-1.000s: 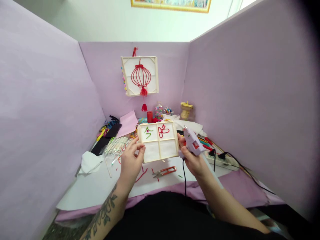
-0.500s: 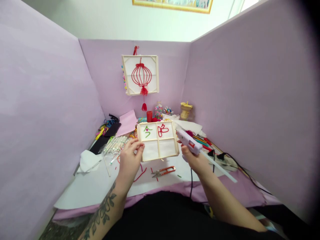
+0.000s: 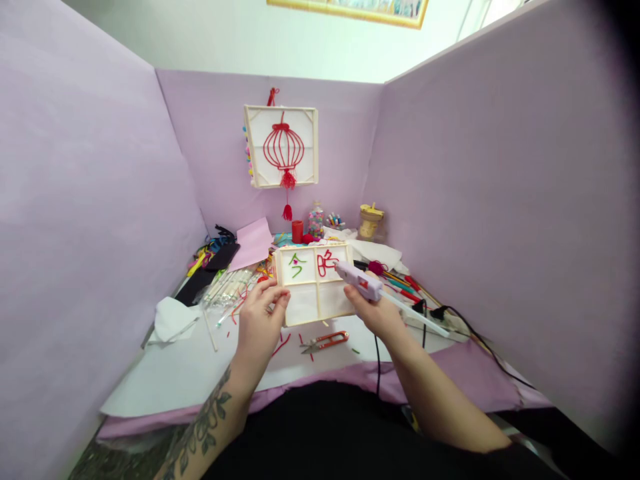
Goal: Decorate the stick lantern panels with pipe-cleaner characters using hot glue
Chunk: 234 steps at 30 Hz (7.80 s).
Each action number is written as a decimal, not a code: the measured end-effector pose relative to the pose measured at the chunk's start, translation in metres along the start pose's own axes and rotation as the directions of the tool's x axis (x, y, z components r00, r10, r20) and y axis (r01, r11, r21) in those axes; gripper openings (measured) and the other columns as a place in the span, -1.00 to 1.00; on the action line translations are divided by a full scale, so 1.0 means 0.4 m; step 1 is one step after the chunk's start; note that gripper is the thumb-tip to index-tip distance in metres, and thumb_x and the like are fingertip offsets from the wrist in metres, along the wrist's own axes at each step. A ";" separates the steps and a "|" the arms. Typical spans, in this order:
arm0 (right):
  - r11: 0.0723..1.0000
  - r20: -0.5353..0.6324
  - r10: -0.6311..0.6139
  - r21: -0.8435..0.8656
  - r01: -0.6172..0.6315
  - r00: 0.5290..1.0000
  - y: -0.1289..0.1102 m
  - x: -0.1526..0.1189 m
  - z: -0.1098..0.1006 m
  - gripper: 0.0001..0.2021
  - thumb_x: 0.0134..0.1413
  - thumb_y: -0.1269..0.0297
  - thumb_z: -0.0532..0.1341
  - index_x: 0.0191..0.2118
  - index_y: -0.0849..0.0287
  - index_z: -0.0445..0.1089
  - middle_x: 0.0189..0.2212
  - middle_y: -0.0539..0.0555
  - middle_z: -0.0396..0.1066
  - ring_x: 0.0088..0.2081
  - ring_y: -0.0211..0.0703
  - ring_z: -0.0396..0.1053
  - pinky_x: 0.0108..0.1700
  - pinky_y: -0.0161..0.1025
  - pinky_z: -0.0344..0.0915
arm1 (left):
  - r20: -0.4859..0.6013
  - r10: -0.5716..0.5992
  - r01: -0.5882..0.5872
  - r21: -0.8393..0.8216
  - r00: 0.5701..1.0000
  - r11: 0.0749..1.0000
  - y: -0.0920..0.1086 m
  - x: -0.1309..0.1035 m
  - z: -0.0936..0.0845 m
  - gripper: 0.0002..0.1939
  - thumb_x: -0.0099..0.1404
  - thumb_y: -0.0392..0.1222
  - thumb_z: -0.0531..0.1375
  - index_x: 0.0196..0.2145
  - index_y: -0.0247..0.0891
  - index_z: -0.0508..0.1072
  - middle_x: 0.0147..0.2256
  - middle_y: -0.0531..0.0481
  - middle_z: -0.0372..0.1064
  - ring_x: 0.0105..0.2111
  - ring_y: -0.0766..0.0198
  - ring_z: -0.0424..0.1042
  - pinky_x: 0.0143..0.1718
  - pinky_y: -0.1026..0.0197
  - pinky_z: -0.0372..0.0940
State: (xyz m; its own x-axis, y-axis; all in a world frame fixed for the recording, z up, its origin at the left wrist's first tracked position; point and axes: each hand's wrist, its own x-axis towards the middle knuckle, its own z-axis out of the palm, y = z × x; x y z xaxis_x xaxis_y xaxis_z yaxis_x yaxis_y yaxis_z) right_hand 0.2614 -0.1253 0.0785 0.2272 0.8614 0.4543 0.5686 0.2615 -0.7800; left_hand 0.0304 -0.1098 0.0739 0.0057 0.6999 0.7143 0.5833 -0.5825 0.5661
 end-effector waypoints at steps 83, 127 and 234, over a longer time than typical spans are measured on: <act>0.997 0.123 -0.031 -0.065 0.039 0.992 -0.003 -0.009 -0.021 -0.73 0.03 -0.01 0.15 -0.40 0.10 0.27 -0.46 0.02 0.30 -0.44 -0.13 0.27 -0.38 -0.18 0.21 | 0.016 -0.050 0.050 -0.050 0.999 0.997 0.005 -0.008 0.005 -0.87 0.26 -0.18 0.22 -0.33 -0.22 0.58 -0.13 -0.07 0.43 -0.45 0.40 0.43 -0.39 0.28 0.45; 0.990 0.219 -0.052 -0.114 0.078 0.974 0.002 -0.018 -0.033 -0.75 0.04 0.05 0.16 -0.45 0.08 0.16 -0.48 -0.02 0.23 -0.48 -0.19 0.19 -0.42 -0.21 0.13 | 0.019 -0.068 0.070 -0.067 0.997 0.995 0.006 -0.008 0.003 -0.84 0.26 -0.13 0.21 -0.33 -0.21 0.58 -0.14 -0.08 0.44 -0.45 0.39 0.43 -0.45 0.29 0.45; 0.875 0.013 -0.479 -0.072 0.478 0.878 -0.024 0.157 0.046 -0.94 0.05 0.31 0.25 -0.43 0.10 0.44 -0.37 0.04 0.25 -0.27 -0.09 0.28 -0.15 -0.10 0.26 | -0.007 -0.175 0.172 -0.148 0.985 0.974 0.004 -0.021 0.002 -0.83 0.20 -0.22 0.22 -0.27 -0.27 0.58 -0.08 -0.14 0.42 -0.45 0.42 0.43 -0.56 0.37 0.39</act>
State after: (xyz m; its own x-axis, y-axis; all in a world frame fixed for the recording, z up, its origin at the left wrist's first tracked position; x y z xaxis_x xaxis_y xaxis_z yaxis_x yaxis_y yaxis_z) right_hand 0.2557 -0.0657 0.1067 -0.0832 0.6368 0.7666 0.6633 0.6095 -0.4343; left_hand 0.0318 -0.1164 0.0686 -0.1019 0.7880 0.6072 0.4491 -0.5082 0.7349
